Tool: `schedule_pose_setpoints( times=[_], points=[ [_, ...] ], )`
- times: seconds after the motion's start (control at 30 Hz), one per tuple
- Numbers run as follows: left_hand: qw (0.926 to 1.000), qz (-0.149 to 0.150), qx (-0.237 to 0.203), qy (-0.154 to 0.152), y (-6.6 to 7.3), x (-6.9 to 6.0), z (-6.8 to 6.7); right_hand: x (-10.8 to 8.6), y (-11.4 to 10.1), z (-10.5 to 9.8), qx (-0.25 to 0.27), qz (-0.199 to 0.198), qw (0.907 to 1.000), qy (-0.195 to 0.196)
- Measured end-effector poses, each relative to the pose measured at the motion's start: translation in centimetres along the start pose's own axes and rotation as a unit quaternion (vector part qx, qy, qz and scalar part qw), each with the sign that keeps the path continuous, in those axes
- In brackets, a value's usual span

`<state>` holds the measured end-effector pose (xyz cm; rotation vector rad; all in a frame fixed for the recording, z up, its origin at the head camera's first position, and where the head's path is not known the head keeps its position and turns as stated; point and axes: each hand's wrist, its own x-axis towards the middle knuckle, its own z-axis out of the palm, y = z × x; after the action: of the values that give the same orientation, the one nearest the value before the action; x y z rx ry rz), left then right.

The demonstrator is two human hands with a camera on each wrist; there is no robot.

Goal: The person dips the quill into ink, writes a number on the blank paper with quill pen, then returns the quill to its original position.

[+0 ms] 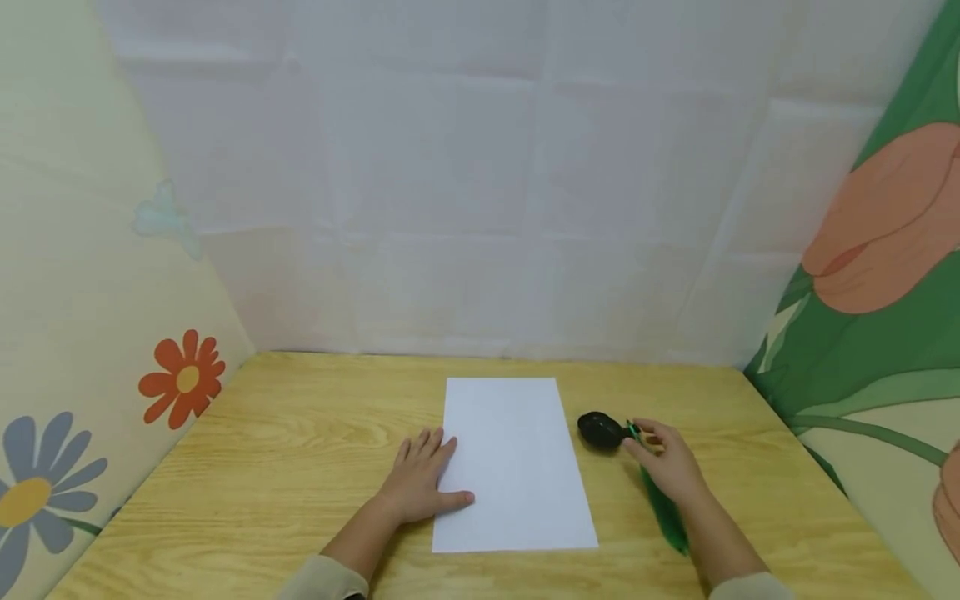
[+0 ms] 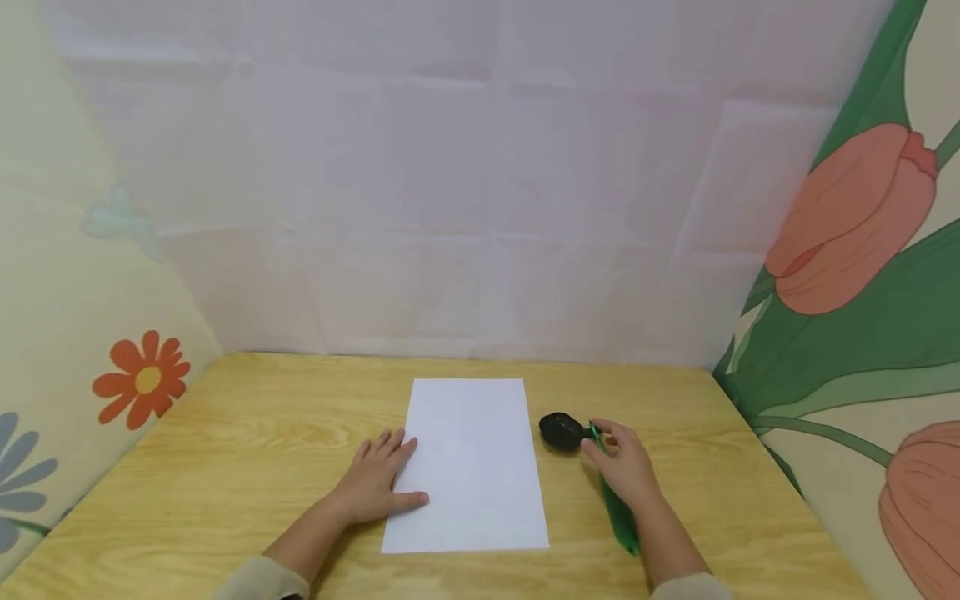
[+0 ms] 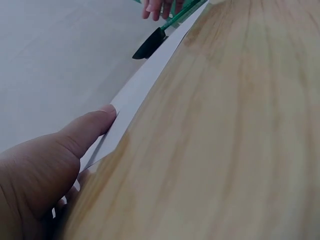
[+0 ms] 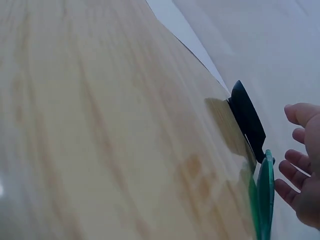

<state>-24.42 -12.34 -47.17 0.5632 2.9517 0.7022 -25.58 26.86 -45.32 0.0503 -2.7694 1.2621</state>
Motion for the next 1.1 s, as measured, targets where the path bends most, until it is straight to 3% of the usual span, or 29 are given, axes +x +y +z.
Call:
schedule_pose_setpoints(
  times=[0.37,1.1],
  points=[
    [0.9998,-0.005,0.012,0.014,-1.0,0.5,1.2,-0.3,0.9,-0.3,0.01,0.04,0.9991,-0.004],
    [0.9999,-0.012,0.006,-0.005,0.4,-0.2,-0.2,0.3,2.1,0.3,-0.001,0.031,0.9992,0.026]
  ],
)
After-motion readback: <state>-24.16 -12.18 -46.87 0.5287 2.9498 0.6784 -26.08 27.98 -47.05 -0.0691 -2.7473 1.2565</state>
